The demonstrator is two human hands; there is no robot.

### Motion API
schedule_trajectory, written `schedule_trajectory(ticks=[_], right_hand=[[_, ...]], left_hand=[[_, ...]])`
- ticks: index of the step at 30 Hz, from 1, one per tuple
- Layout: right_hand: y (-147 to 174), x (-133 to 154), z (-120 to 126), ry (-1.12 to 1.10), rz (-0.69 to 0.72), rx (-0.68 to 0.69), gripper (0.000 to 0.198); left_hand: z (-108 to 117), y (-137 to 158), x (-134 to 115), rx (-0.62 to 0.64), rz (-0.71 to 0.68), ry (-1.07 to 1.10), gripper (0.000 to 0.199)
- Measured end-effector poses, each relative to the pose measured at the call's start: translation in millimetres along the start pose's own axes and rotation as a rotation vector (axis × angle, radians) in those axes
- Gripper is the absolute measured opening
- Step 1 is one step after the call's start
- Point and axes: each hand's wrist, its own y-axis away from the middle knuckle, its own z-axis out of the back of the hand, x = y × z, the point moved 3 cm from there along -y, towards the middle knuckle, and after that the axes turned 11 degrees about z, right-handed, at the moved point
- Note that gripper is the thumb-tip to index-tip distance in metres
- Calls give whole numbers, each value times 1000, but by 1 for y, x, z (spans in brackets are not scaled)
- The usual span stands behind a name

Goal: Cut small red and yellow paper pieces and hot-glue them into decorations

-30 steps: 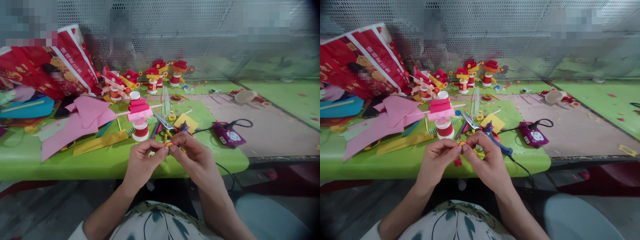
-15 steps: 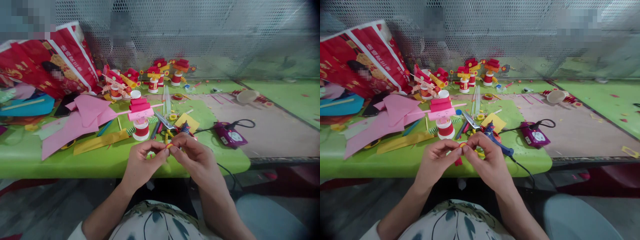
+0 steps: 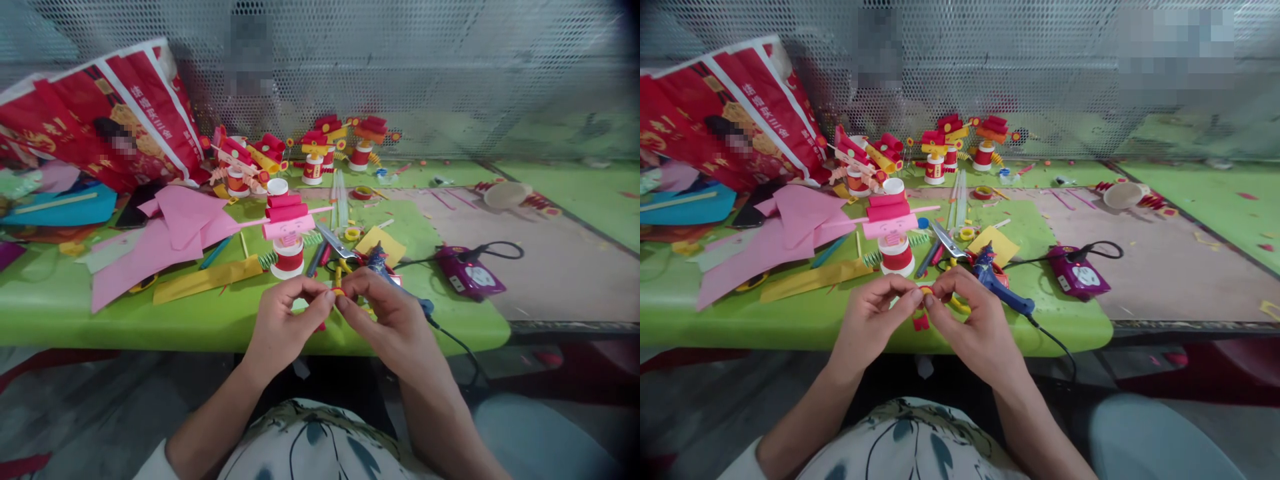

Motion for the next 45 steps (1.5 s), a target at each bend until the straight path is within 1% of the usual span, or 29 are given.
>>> schedule_trajectory(ticks=[3, 6, 10, 13, 18, 22, 28, 30, 32, 34, 35, 37, 40, 43, 45], right_hand=[[0, -1, 0, 7, 4, 1, 16], [0, -1, 0, 34, 9, 12, 16], [0, -1, 0, 75, 26, 28, 14], [0, -1, -1, 92, 42, 31, 14], [0, 1, -4, 128, 69, 11, 14], [-2, 4, -5, 168, 92, -14, 14], [-3, 2, -10, 192, 108, 14, 15], [-3, 3, -12, 194, 110, 24, 15], [-3, 4, -13, 196, 115, 47, 12], [-2, 4, -10, 232, 130, 66, 4], [-1, 3, -7, 276, 142, 64, 2], [3, -3, 6, 425, 166, 32, 9], [17, -17, 37, 744, 204, -43, 20], [34, -33, 66, 1028, 189, -14, 39], [44, -40, 80, 1158, 184, 37, 43]], left_hand=[[1, 1, 1, -10, -15, -23, 20], [3, 1, 3, 8, -15, -15, 20], [6, -1, 7, 66, 44, 75, 21], [8, -3, 9, 82, 57, 88, 23], [10, -4, 13, 73, 88, 109, 28], [13, -3, 14, 27, 77, 105, 28], [17, -1, 19, 33, 77, 110, 25], [19, -1, 19, 14, 59, 94, 22], [22, -1, 18, -18, 38, 75, 20], [25, -1, 15, -51, 34, 64, 20], [28, -1, 14, -73, 34, 64, 21], [36, 0, 13, -129, 21, 74, 20], [53, 1, 13, -229, -29, 96, 18], [72, -1, 19, -334, -98, 136, 15], [84, -4, 26, -380, -154, 156, 16]])
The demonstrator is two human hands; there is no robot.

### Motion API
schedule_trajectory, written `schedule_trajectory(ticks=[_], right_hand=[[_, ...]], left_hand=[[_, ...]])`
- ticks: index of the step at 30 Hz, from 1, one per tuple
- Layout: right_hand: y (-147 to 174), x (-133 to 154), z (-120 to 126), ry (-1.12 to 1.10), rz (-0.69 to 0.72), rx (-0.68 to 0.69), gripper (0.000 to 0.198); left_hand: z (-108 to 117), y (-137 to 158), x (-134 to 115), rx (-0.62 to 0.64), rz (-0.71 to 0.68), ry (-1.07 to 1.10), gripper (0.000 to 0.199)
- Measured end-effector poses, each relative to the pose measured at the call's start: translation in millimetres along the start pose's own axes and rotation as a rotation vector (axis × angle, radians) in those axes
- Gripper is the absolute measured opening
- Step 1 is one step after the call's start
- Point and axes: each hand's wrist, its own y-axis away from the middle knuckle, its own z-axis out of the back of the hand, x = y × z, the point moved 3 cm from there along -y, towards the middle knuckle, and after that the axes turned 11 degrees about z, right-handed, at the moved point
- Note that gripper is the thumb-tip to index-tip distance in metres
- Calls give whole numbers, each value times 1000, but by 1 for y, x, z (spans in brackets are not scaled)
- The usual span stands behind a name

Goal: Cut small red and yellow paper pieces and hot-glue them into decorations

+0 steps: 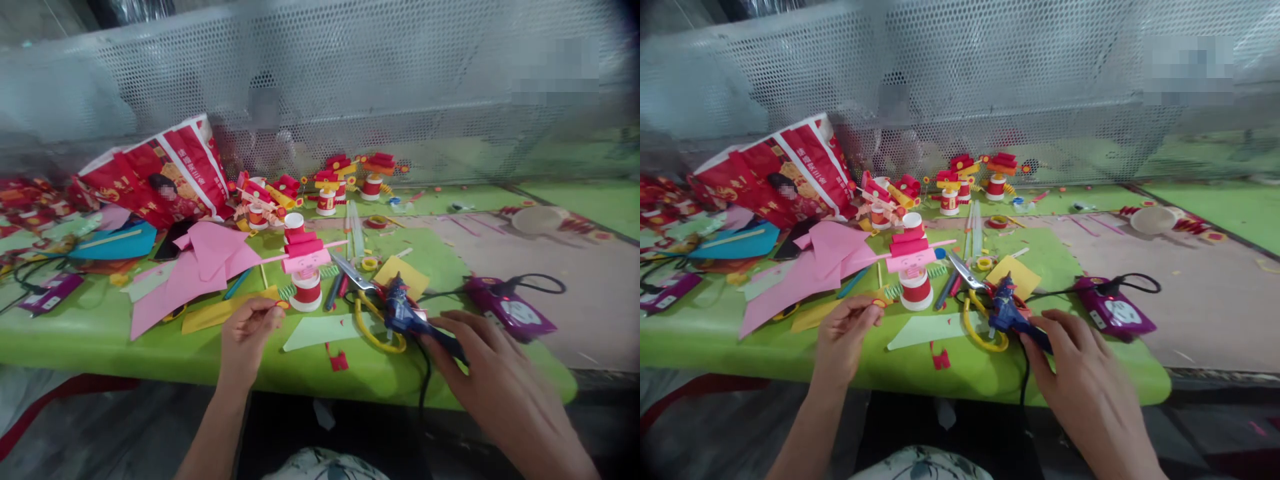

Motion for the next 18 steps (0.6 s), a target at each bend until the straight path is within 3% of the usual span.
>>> schedule_trajectory(ticks=[5, 13, 18], right_hand=[[15, -13, -6, 59, 43, 63, 44], [15, -14, -21, 122, 27, 120, 27], [8, -6, -25, 109, 75, 106, 40]], left_hand=[[15, -10, 14, -73, -112, 53, 14], [19, -13, 26, -105, -135, 100, 15], [23, -14, 31, -83, -126, 68, 12]])
